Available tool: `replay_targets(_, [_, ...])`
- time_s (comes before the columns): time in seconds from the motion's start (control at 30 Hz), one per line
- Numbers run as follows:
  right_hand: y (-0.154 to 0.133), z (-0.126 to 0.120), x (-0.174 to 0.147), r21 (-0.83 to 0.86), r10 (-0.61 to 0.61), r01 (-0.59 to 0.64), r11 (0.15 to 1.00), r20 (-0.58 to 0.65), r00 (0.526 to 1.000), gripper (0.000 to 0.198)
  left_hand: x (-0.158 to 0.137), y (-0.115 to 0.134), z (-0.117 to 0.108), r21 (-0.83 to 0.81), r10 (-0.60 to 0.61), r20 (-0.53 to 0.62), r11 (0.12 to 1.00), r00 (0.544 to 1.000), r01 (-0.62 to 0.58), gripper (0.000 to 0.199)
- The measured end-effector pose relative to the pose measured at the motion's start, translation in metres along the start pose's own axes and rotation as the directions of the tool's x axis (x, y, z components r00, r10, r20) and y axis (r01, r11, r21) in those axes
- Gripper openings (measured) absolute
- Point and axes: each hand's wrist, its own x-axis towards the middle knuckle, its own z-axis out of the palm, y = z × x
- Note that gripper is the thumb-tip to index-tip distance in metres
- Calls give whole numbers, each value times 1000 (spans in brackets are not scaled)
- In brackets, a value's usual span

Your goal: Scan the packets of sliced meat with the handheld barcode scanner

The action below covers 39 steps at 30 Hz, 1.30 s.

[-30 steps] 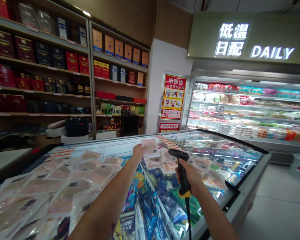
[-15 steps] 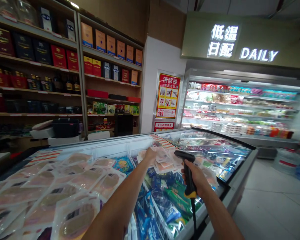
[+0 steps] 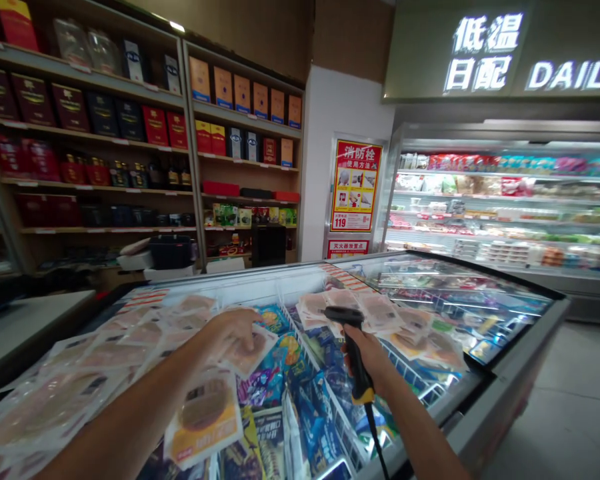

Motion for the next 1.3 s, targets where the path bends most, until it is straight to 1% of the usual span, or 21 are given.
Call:
replay_targets(0.03, [2, 3, 0, -7, 1, -1, 1000, 11, 1000, 30, -1, -3, 3, 71, 13, 25, 997, 1000, -15, 70])
replay_targets(0.1, [4, 6, 1, -19, -4, 5, 1000, 26, 1000, 31, 2, -7, 9, 182, -3, 76, 983, 997, -11, 77])
replay_targets(0.17, [4, 7, 1, -20, -14, 15, 1000, 30, 999, 31, 10, -9, 13, 244, -28, 54, 970, 998, 13, 80])
replay_targets(0.2, [4, 6, 1, -17, -18, 18, 1000, 26, 1000, 30, 14, -10, 15, 250, -30, 44, 968, 999, 18, 81])
replay_targets(0.27, [4, 3, 0, -9, -15, 16, 1000, 11, 1000, 30, 20, -12, 18, 217, -15, 6, 976, 1000, 14, 81])
replay_targets(0.4, [4, -2, 0, 0, -7, 7, 1000, -10, 1000, 30, 23, -11, 28, 154, 17, -128, 988, 992, 3, 76])
replay_targets(0.5, [4, -3, 1, 0, -4, 4, 1000, -14, 1000, 29, 23, -4, 37, 154, 23, -193, 988, 981, 7, 76])
replay_targets(0.6, [4, -3, 1, -2, -10, 10, 1000, -10, 1000, 30, 29, 5, 45, 110, 45, -256, 994, 966, -17, 76])
replay_targets(0.67, [3, -3, -1, -3, -15, 15, 1000, -5, 1000, 30, 36, 12, 47, 50, 70, -312, 997, 948, -57, 70])
replay_targets(0.73, [2, -3, -3, -6, -17, 17, 1000, -1, 1000, 31, 44, 20, 45, -94, 74, -365, 989, 928, -116, 61])
replay_targets(0.8, [0, -3, -7, -11, -19, 19, 1000, 5, 1000, 31, 52, 27, 38, -252, 62, -399, 952, 915, -174, 52])
replay_targets(0.87, [-3, -3, -9, -14, -20, 21, 1000, 15, 1000, 30, 56, 34, 28, -376, 53, -421, 898, 906, -227, 48])
replay_targets(0.93, [-5, -2, -11, -12, -25, 25, 1000, 29, 999, 29, 57, 41, 18, -507, 34, -448, 813, 894, -285, 44])
replay_targets(1.0, [-7, 1, -12, -3, -23, 24, 1000, 46, 999, 28, 56, 46, 10, -633, 8, -461, 697, 887, -336, 43])
replay_targets(1.03, [-7, 2, -12, 2, -21, 20, 1000, 52, 998, 28, 54, 49, 8, -670, 2, -462, 654, 887, -351, 44])
replay_targets(1.13, [-8, 5, -11, 11, -17, 17, 1000, 64, 998, 29, 50, 56, 7, -711, -5, -473, 593, 881, -378, 46])
replay_targets(1.23, [-8, 5, -10, 23, -37, 36, 999, 63, 997, 30, 47, 63, 9, -758, -83, -513, 510, 855, -405, 48])
replay_targets(1.3, [-10, 3, -9, 43, -58, 56, 997, 56, 997, 30, 46, 66, 9, -768, -128, -530, 491, 838, -411, 51])
